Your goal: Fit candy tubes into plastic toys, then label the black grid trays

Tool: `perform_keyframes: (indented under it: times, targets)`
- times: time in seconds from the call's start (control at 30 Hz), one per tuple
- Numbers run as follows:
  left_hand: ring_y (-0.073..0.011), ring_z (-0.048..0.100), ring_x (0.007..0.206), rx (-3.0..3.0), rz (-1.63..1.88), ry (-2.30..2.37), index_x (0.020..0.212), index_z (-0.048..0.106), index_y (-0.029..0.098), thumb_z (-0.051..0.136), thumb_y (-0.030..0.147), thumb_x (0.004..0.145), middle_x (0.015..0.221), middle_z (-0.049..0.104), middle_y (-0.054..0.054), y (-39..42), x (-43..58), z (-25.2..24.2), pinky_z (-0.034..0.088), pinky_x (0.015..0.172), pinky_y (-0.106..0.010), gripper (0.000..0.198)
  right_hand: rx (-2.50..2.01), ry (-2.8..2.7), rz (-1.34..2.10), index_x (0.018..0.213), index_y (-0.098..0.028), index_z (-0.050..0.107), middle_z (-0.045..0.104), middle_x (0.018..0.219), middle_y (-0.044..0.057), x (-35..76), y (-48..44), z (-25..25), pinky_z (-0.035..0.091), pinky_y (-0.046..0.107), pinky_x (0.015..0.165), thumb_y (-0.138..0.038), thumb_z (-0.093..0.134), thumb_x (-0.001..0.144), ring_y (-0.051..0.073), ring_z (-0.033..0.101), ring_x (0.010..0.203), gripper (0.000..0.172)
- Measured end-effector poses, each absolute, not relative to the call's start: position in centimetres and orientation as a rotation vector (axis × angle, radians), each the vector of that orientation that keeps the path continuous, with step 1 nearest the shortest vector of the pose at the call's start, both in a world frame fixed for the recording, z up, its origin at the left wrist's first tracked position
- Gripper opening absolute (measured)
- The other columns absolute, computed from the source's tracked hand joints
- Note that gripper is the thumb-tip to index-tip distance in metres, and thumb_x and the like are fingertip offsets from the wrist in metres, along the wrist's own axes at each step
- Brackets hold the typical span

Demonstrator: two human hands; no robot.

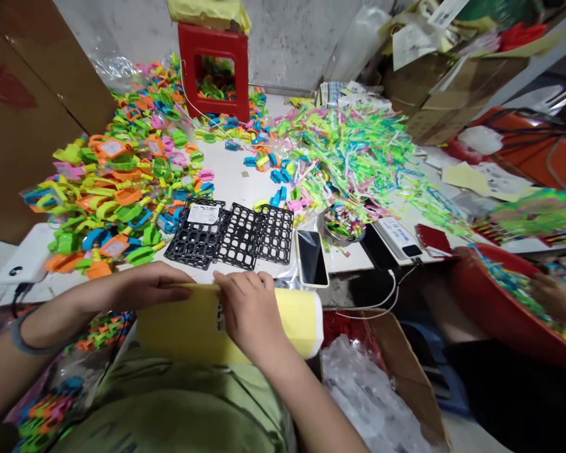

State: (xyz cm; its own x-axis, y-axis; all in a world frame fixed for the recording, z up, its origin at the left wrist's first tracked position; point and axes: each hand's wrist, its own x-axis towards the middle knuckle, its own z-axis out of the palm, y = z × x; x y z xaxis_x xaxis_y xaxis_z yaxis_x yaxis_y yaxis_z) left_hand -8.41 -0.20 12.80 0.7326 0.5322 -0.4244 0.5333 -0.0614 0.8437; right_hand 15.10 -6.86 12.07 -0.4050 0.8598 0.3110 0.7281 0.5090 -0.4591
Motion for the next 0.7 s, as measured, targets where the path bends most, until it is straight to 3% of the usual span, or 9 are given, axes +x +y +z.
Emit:
perform_keyframes:
  times: [0.17,0.33,0.57,0.7]
  targets:
    - [-0.0156,0.057,0.07,1.68,-0.106,0.818,0.104,0.07,0.017,0.051,0.052,0.09,0.083,0.069,-0.003,0.0,-8.4,12.3,0.041,0.057,-0.02,0.042,-1.349,-2.222,0.248,0.098,-0.024,0.068,0.066,0.09,0.003,15.2,-7.4,10.7,0.031,0.035,0.075,-0.023,0.051,0.096,0.019,0.052,0.086,0.017]
    - [-0.0161,0.058,0.071,1.63,-0.13,0.768,0.1,0.071,0.016,0.052,0.053,0.089,0.084,0.07,-0.003,0.6,-8.5,11.6,0.042,0.061,-0.02,0.043,-1.189,-2.259,0.174,0.106,-0.02,0.066,0.066,0.088,0.003,16.2,-8.2,8.5,0.031,0.033,0.064,-0.02,0.05,0.096,0.016,0.052,0.075,0.018]
    - [-0.0171,0.058,0.072,1.623,-0.091,0.794,0.103,0.072,0.016,0.053,0.05,0.088,0.085,0.071,-0.004,0.6,-8.1,11.1,0.043,0.06,-0.02,0.041,-1.375,-2.109,0.401,0.116,-0.022,0.062,0.064,0.102,0.006,15.7,-8.4,8.1,0.036,0.034,0.076,-0.013,0.047,0.091,0.02,0.054,0.092,0.031]
    - [-0.0148,0.053,0.063,1.627,-0.085,0.789,0.099,0.075,0.018,0.056,0.045,0.085,0.077,0.07,-0.002,0.3,-7.7,10.8,0.041,0.056,-0.02,0.036,-1.409,-2.093,0.411,0.099,-0.024,0.067,0.063,0.086,0.003,15.4,-8.0,8.7,0.029,0.034,0.072,-0.013,0.047,0.091,0.019,0.05,0.083,0.024]
